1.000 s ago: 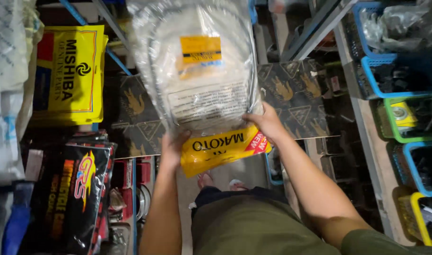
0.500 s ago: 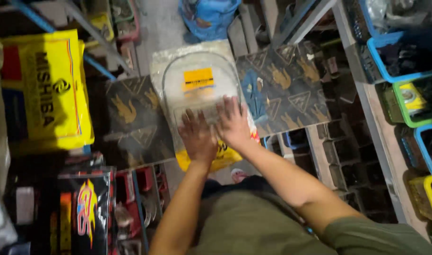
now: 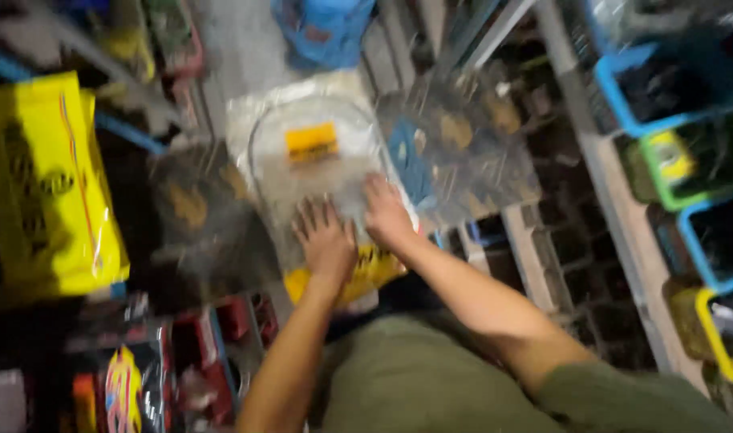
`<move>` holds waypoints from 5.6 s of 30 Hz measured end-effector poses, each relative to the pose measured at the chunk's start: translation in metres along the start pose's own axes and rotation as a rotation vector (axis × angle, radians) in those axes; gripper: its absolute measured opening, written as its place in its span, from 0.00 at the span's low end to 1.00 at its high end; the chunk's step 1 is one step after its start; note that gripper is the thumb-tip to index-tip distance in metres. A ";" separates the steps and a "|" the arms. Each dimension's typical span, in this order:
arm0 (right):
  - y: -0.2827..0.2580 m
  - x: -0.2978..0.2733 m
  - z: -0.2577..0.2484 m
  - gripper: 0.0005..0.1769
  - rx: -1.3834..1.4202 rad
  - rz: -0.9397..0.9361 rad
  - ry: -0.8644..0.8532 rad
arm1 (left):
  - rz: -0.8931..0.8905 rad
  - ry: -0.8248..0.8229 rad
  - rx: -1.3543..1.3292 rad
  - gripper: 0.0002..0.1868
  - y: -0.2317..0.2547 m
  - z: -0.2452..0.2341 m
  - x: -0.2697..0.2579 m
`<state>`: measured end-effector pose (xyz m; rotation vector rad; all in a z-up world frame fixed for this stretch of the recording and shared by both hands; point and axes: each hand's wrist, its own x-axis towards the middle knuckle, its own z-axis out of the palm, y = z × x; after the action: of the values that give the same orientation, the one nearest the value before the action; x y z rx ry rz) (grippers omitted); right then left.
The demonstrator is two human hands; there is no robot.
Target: The person wipes the surface of several plastic-wrapped packages containing motorcycle parts using a dark cloth. They handle each package individually, wiping the front and back before placing them on a metal shelf.
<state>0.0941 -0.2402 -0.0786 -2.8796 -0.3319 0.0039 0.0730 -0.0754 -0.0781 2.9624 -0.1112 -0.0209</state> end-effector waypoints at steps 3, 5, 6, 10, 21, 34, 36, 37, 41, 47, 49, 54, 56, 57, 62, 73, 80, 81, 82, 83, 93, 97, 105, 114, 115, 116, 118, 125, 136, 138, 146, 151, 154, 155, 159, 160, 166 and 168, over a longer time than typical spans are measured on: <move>0.041 0.013 -0.035 0.43 0.333 0.208 0.024 | 0.031 0.045 -0.175 0.37 0.021 -0.052 0.015; 0.090 0.012 -0.033 0.51 0.189 0.102 -0.116 | 0.167 0.156 -0.161 0.42 0.042 -0.055 0.028; 0.108 0.005 -0.027 0.51 0.178 0.097 -0.139 | 0.150 0.145 -0.176 0.42 0.047 -0.038 0.032; 0.173 0.027 -0.001 0.24 -0.067 -0.023 -0.124 | 0.024 -0.114 -0.169 0.40 0.062 0.006 0.048; -0.009 0.085 -0.208 0.06 1.105 -0.512 -0.213 | -0.058 -0.318 -0.119 0.38 0.065 -0.008 0.057; -0.078 0.133 -0.164 0.17 0.833 -0.948 0.049 | -0.343 -0.884 -0.469 0.31 0.066 0.001 -0.010; -0.082 0.119 -0.115 0.16 0.787 -1.115 -0.144 | -0.214 -0.823 -0.345 0.26 0.069 -0.045 -0.022; -0.071 0.114 -0.078 0.25 0.427 -1.210 -0.170 | -0.234 -0.839 -0.413 0.23 0.068 -0.057 -0.029; -0.030 0.192 0.017 0.24 -0.098 -1.423 0.202 | -0.340 -0.518 -0.461 0.19 0.043 -0.082 -0.035; -0.013 0.266 0.037 0.34 -0.057 -0.348 0.187 | -0.352 0.265 -0.299 0.36 -0.020 -0.052 0.003; -0.027 0.211 0.058 0.32 -0.096 -0.378 0.277 | -0.225 0.328 -0.189 0.35 -0.040 -0.058 0.041; -0.045 0.001 0.097 0.25 -0.250 -0.734 0.078 | -0.003 0.414 -0.169 0.33 -0.071 -0.049 0.114; -0.067 -0.060 0.027 0.27 0.151 -0.840 -0.061 | 0.100 0.425 -0.064 0.31 -0.077 -0.033 0.132; -0.050 -0.053 0.033 0.27 0.136 -0.820 -0.049 | 0.124 0.431 -0.075 0.31 -0.078 -0.023 0.130; -0.026 0.055 -0.008 0.33 -0.202 -0.510 -0.001 | 0.145 0.324 -0.083 0.29 -0.101 0.008 0.074; -0.129 0.225 0.062 0.32 0.334 -0.734 0.280 | -0.416 0.271 -0.505 0.36 -0.071 0.009 -0.014; -0.029 0.260 0.044 0.19 0.032 0.345 0.247 | -0.761 0.202 -0.806 0.25 -0.060 -0.020 0.013; -0.013 0.267 0.070 0.19 0.034 0.326 0.242 | -0.777 0.214 -0.806 0.25 -0.056 -0.016 0.015; 0.004 0.275 0.097 0.23 -0.112 0.421 0.414 | -0.863 0.155 -0.819 0.21 -0.053 -0.011 0.017; 0.015 0.279 0.125 0.29 -0.249 0.513 0.584 | -0.951 0.099 -0.823 0.17 -0.051 -0.008 0.014; -0.009 0.262 0.086 0.29 0.137 -1.126 -0.042 | -1.088 0.276 -1.097 0.16 -0.045 0.019 0.009; 0.016 0.344 0.148 0.25 -0.202 -0.511 0.430 | -1.090 0.267 -1.067 0.19 -0.039 0.011 0.016; -0.038 0.097 0.054 0.37 0.114 -1.078 0.173 | -1.490 0.297 -1.245 0.62 -0.026 -0.033 0.029; 0.006 0.306 0.074 0.30 -0.109 -0.894 0.124 | -0.981 0.480 -1.480 0.14 -0.036 0.041 0.019; 0.007 0.289 0.074 0.31 -0.116 -0.742 0.260 | -0.997 0.493 -1.468 0.12 -0.037 0.043 0.017; 0.007 0.272 0.074 0.32 -0.126 -0.586 0.393 | -1.013 0.507 -1.457 0.11 -0.039 0.046 0.015; -0.005 0.174 0.044 0.24 -0.022 -0.655 0.331 | -1.018 0.517 -1.483 0.11 -0.039 0.052 0.018; 0.076 -0.005 0.059 0.24 0.338 -1.103 0.041 | -1.035 0.504 -1.454 0.06 -0.074 0.061 0.031; -0.009 -0.049 0.004 0.23 1.156 -0.264 -0.026 | -0.737 0.387 -1.716 0.19 -0.054 -0.085 0.016; -0.034 -0.054 -0.017 0.20 0.831 -0.398 -0.033 | -0.676 0.407 -1.869 0.18 -0.040 -0.133 0.011; -0.002 -0.019 -0.150 0.10 1.784 0.786 0.320 | 0.102 0.133 -1.207 0.23 0.044 -0.246 -0.014; 0.043 -0.029 -0.133 0.09 1.430 0.823 0.553 | 0.187 0.104 -0.869 0.17 -0.002 -0.063 -0.014; 0.047 -0.049 -0.045 0.18 1.631 0.421 -0.005 | -0.195 0.345 -0.649 0.22 -0.037 -0.024 -0.034; 0.044 -0.063 0.000 0.42 1.992 0.099 -0.547 | -0.526 0.394 -0.529 0.33 -0.056 -0.011 -0.046; -0.061 -0.014 -0.003 0.34 0.413 -0.919 -0.045 | -0.601 0.273 -0.759 0.30 -0.107 0.052 -0.058; -0.052 0.000 0.028 0.35 0.232 -1.018 -0.018 | -0.615 0.299 -0.708 0.24 -0.103 0.054 -0.055; -0.027 0.196 0.107 0.33 -0.069 -0.805 0.155 | -0.749 0.311 -0.293 0.12 -0.065 -0.001 -0.040; -0.059 0.244 0.063 0.41 -0.153 -0.455 0.116 | -0.757 0.336 -0.182 0.15 -0.052 0.006 -0.038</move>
<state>0.3163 -0.1149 -0.1197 -2.8625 -0.9903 -0.2783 0.0385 -0.0224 -0.0931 2.5948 0.9838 0.3402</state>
